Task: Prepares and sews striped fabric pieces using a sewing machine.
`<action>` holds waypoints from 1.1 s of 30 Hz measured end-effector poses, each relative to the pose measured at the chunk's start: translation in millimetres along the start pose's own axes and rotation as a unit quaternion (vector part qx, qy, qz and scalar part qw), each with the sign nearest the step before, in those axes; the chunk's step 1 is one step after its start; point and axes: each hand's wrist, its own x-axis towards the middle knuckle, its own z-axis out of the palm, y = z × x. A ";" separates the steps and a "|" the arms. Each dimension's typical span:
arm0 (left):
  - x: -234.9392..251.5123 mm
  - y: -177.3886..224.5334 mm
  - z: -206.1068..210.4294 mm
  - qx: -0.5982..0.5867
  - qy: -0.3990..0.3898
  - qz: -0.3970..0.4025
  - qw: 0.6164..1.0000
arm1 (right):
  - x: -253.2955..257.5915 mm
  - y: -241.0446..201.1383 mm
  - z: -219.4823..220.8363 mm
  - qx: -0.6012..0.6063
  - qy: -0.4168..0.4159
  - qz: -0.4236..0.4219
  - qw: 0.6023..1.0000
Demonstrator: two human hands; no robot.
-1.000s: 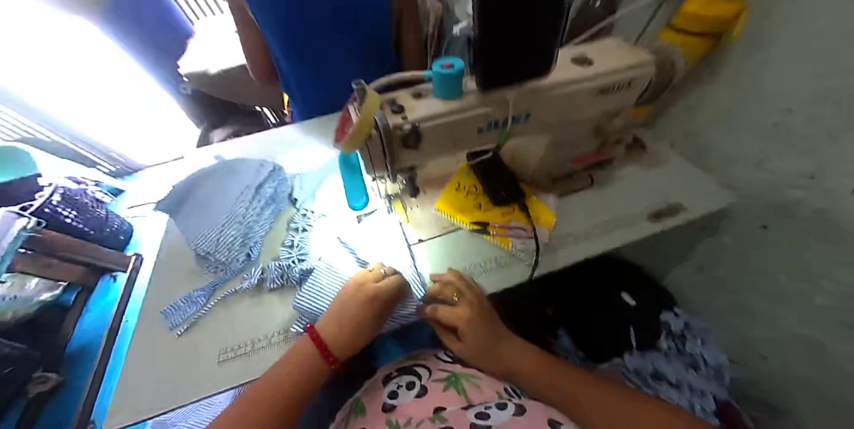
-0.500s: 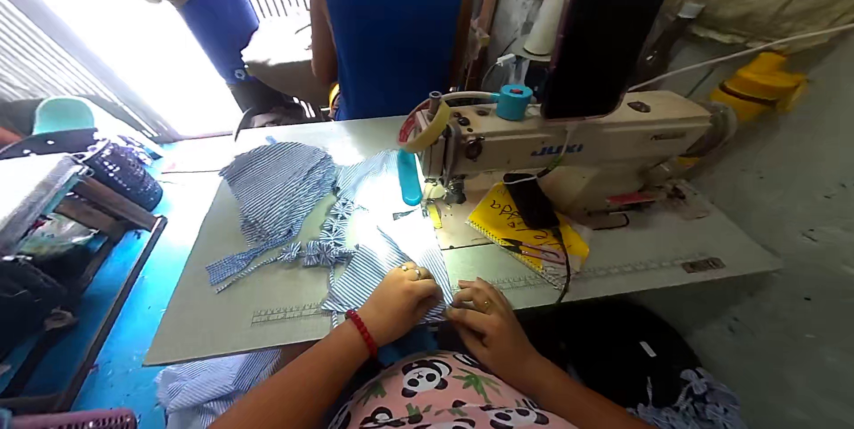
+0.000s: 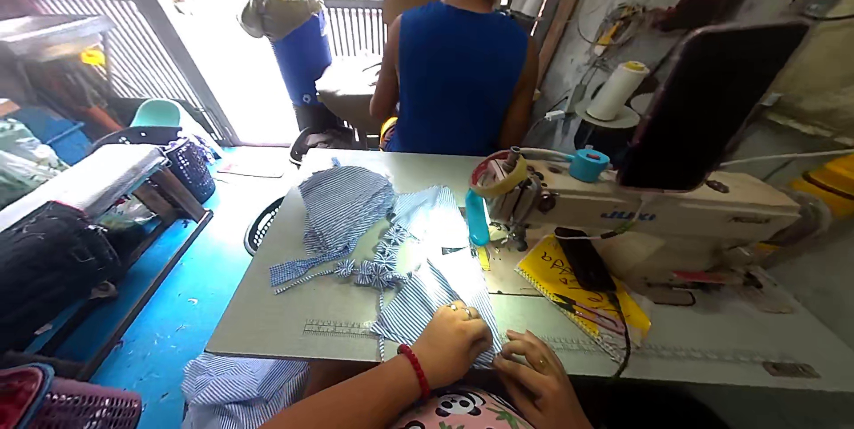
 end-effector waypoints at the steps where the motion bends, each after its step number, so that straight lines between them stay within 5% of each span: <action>1: 0.1 0.4 -0.5 -0.001 -0.003 0.000 1.000 | 0.4 0.8 -0.9 0.002 -0.005 -0.004 1.000; 12: -2.9 2.6 -3.0 -0.040 -0.009 0.000 0.999 | 4.4 -4.2 -10.9 0.033 -0.057 -0.005 0.998; 21: -6.0 1.7 -2.6 -0.014 -0.036 0.027 0.999 | -7.8 -6.7 -2.5 0.055 -0.024 0.032 0.998; 27: -5.7 8.2 -5.9 -0.060 -0.003 -0.025 0.998 | -11.2 -2.4 0.1 0.042 -0.006 0.019 0.999; 33: -10.4 -1.2 -7.9 -0.006 -0.030 0.042 0.999 | -2.3 -12.4 -3.5 0.017 -0.026 0.036 0.999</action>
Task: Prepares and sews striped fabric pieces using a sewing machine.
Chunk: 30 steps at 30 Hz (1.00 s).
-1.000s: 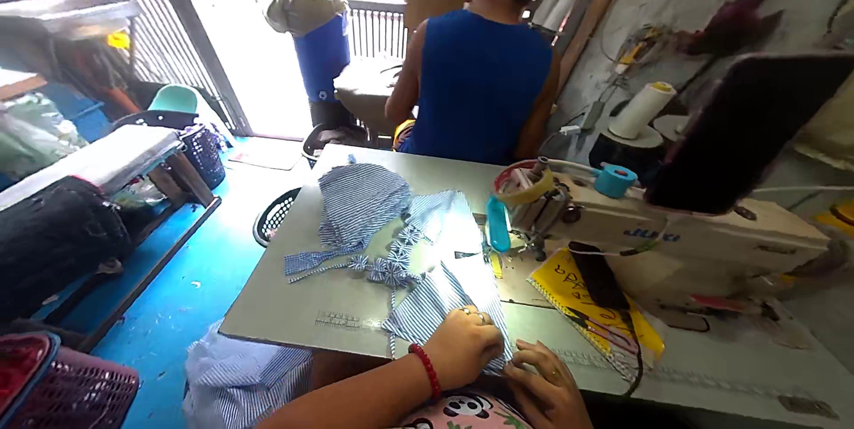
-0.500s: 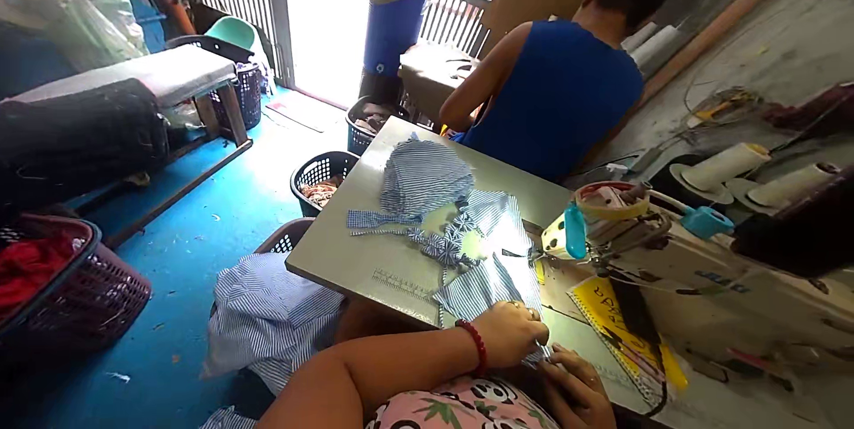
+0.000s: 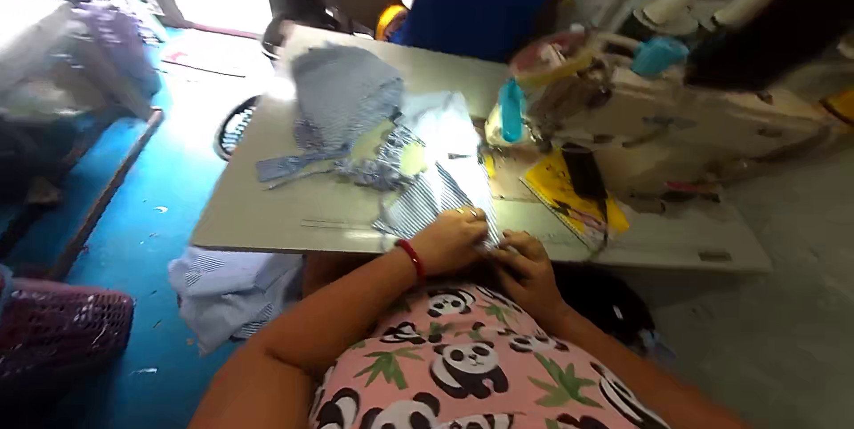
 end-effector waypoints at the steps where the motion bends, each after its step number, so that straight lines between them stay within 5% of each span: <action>1: -0.5 -3.0 3.4 0.009 0.013 0.020 1.000 | 0.4 -0.9 -0.3 -0.005 -0.004 0.006 1.000; 6: -1.1 -12.6 4.0 0.031 0.028 0.088 0.995 | -5.7 4.0 2.9 -0.013 -0.003 0.007 1.000; 16: -12.9 -2.6 0.7 0.165 0.022 0.114 0.979 | -5.2 6.2 2.3 -0.019 0.006 -0.021 1.000; 22: -0.5 0.2 0.2 0.145 0.046 0.095 0.984 | -5.2 7.0 2.7 -0.019 0.010 -0.027 0.999; 25: 9.5 1.1 -4.5 0.209 -0.006 0.087 0.974 | -5.2 6.2 3.0 -0.021 0.013 -0.028 0.999; 30: 15.2 -14.3 -6.2 0.039 0.012 0.036 0.999 | -5.5 6.7 2.9 -0.017 0.013 -0.029 0.999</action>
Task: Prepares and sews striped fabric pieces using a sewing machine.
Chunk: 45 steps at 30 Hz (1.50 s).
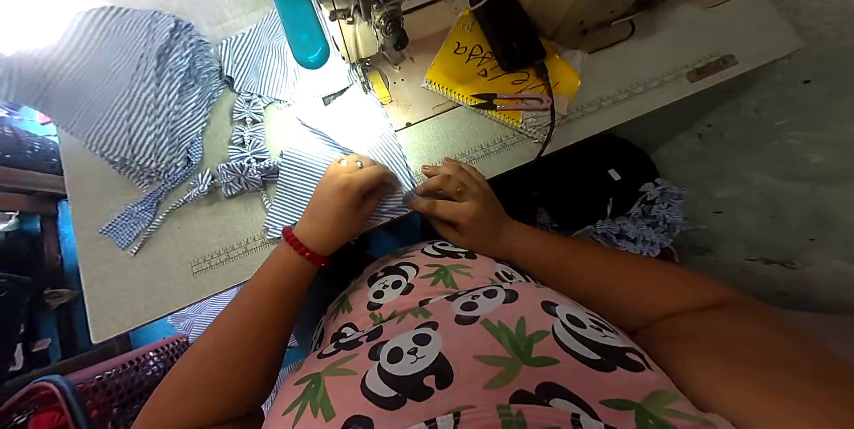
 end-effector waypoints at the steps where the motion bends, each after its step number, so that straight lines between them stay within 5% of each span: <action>1: -0.3 -3.6 -3.0 -0.044 0.008 -0.021 0.999 | 0.3 0.2 0.1 0.000 0.002 -0.001 1.000; 4: 1.5 -10.6 -10.9 -0.118 -0.007 -0.044 0.992 | 0.1 -0.7 0.1 -0.002 0.005 0.001 1.000; 12: 10.4 2.6 -0.9 -0.008 -0.050 0.015 0.999 | -0.4 -0.5 -0.8 -0.005 -0.004 0.001 1.000; 19: 12.0 1.9 -1.3 -0.010 -0.057 -0.014 0.998 | -0.2 -0.1 -8.7 0.013 -0.002 -0.006 1.000; 30: 28.9 0.7 -8.9 -0.014 -0.132 -0.093 0.987 | 4.2 -4.4 -10.8 -0.126 -0.055 -0.067 0.988; 35: 21.1 -4.0 -2.6 -0.029 -0.065 -0.106 0.992 | 3.3 -3.7 -7.4 -0.130 -0.044 -0.064 0.988; 39: 4.1 -5.2 3.6 -0.012 0.014 -0.007 1.000 | 3.9 -2.5 -6.1 -0.097 -0.031 -0.050 0.994; 45: -14.0 -18.0 -4.1 0.028 -0.018 0.084 0.996 | 9.7 -7.9 -6.1 -0.080 -0.043 -0.023 0.996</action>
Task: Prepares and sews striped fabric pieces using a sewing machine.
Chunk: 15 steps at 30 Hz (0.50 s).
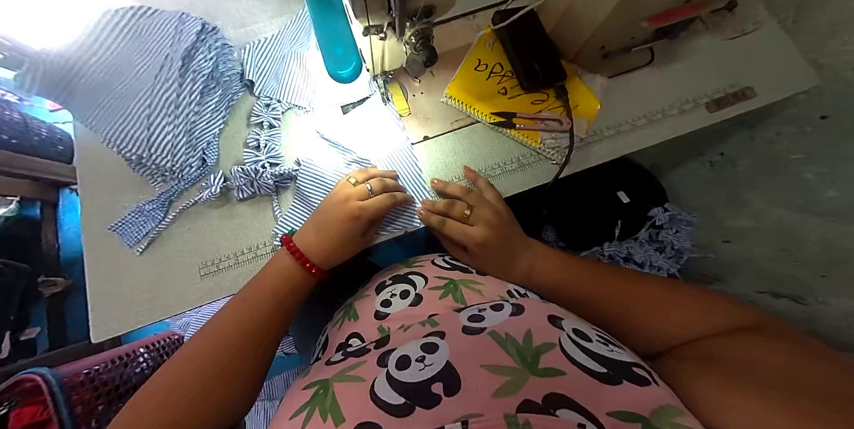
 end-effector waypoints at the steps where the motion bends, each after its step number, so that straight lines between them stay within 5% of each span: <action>1: -1.6 -0.8 -1.0 0.002 -0.005 0.003 1.000 | 1.8 -2.1 -1.1 -0.006 -0.009 -0.002 1.000; 15: -0.3 -25.4 -8.3 -0.009 -0.017 0.039 0.999 | 17.7 -5.6 0.4 -0.137 -0.031 -0.052 0.989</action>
